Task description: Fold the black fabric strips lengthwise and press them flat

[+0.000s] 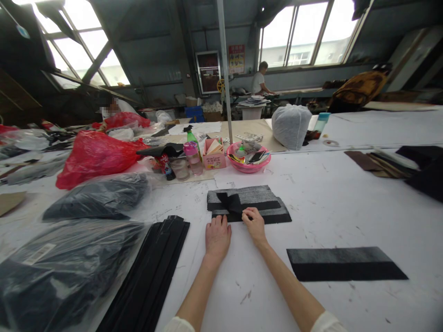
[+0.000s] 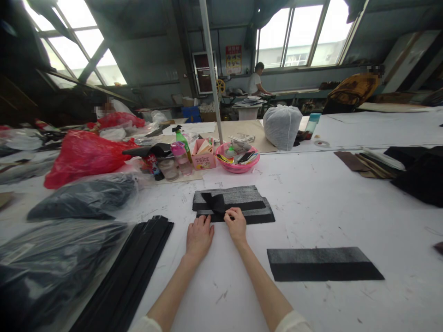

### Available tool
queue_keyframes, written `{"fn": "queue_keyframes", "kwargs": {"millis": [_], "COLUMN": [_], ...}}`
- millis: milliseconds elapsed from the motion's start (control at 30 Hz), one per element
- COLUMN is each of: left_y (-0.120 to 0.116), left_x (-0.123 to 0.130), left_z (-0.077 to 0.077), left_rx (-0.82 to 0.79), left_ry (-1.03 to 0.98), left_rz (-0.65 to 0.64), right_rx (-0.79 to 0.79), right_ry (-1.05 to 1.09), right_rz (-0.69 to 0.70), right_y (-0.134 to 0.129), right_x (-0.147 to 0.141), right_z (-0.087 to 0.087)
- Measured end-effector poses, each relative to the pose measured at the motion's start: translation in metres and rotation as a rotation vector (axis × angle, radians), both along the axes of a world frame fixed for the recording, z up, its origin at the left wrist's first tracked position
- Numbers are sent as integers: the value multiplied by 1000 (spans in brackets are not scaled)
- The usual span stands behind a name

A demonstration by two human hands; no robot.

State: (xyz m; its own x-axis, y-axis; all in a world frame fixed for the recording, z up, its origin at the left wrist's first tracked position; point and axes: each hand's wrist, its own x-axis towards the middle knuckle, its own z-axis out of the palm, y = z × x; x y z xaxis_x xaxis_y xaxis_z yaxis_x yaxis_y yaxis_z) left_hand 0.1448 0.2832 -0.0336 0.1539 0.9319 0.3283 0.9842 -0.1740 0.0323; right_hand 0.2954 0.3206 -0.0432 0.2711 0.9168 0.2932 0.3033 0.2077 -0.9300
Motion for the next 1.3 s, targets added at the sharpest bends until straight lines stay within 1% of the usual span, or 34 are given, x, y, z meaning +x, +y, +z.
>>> {"fn": "queue_keyframes", "kwargs": {"millis": [100,167,233,300,333,400,467,500,567,633,700,733,767,800,833,867,900,933,967,1000,1033,1100,1167,1200,1233,1300], "left_y": [-1,-2,-3,-4,-4,-4,-4,-4,-5,-8,-9,-10,-10,-11,-11,-12,-14,-17,-21,-28,-36,-61,-94,-112,-131,-167], "left_x": [1,1,1,1,1,1,1,1,0,1,1,1,1,0,-1,-3,-6,-10,-15,-21,-28,-43,-58,-63,-67,-70], "left_z": [-1,-1,-2,-2,-2,-2,-1,0,1,2,3,3,3,2,2,1,-1,-2,-4,-5,-6,-6,1,6,12,25], "left_rx": [1,5,12,20,23,29,30,28,19,6,-7,-11,-12,-16,-19,-23,-26,-27,-28,-30,-39,-86,-133,-130,-100,15], "left_ry": [-5,-11,-17,-22,-23,-24,-24,-25,-33,-51,-79,-96,-116,-139,-171,-217,-295,-396,-501,-591,-669,-785,-878,-904,-889,-749], "left_rz": [7,10,12,14,16,19,18,15,5,-7,-15,-18,-18,-16,-14,-16,-21,-28,-35,-40,-44,-48,-41,-34,-34,-101], "right_rx": [-27,-42,-51,-43,-27,34,131,189,311,427,518,557,583,591,584,531,473,410,342,276,217,90,-36,-77,-103,-115], "right_ry": [203,303,385,482,539,665,785,835,902,917,887,866,833,771,685,522,297,46,-182,-357,-476,-586,-642,-664,-677,-690], "right_rz": [-36,4,58,54,21,-93,-240,-314,-448,-541,-601,-614,-616,-617,-616,-611,-629,-604,-539,-445,-346,-164,21,85,137,206], "right_y": [1,-3,-8,-10,-10,-7,-3,-3,-7,-20,-40,-51,-64,-79,-95,-113,-132,-153,-175,-197,-219,-255,-281,-288,-292,-292], "right_x": [23,36,44,48,50,63,90,110,158,206,241,249,251,246,235,219,198,174,148,122,97,52,20,9,1,-7], "right_z": [11,20,28,33,36,43,55,65,91,123,156,171,183,192,197,197,193,183,169,151,130,88,53,40,31,22]}}
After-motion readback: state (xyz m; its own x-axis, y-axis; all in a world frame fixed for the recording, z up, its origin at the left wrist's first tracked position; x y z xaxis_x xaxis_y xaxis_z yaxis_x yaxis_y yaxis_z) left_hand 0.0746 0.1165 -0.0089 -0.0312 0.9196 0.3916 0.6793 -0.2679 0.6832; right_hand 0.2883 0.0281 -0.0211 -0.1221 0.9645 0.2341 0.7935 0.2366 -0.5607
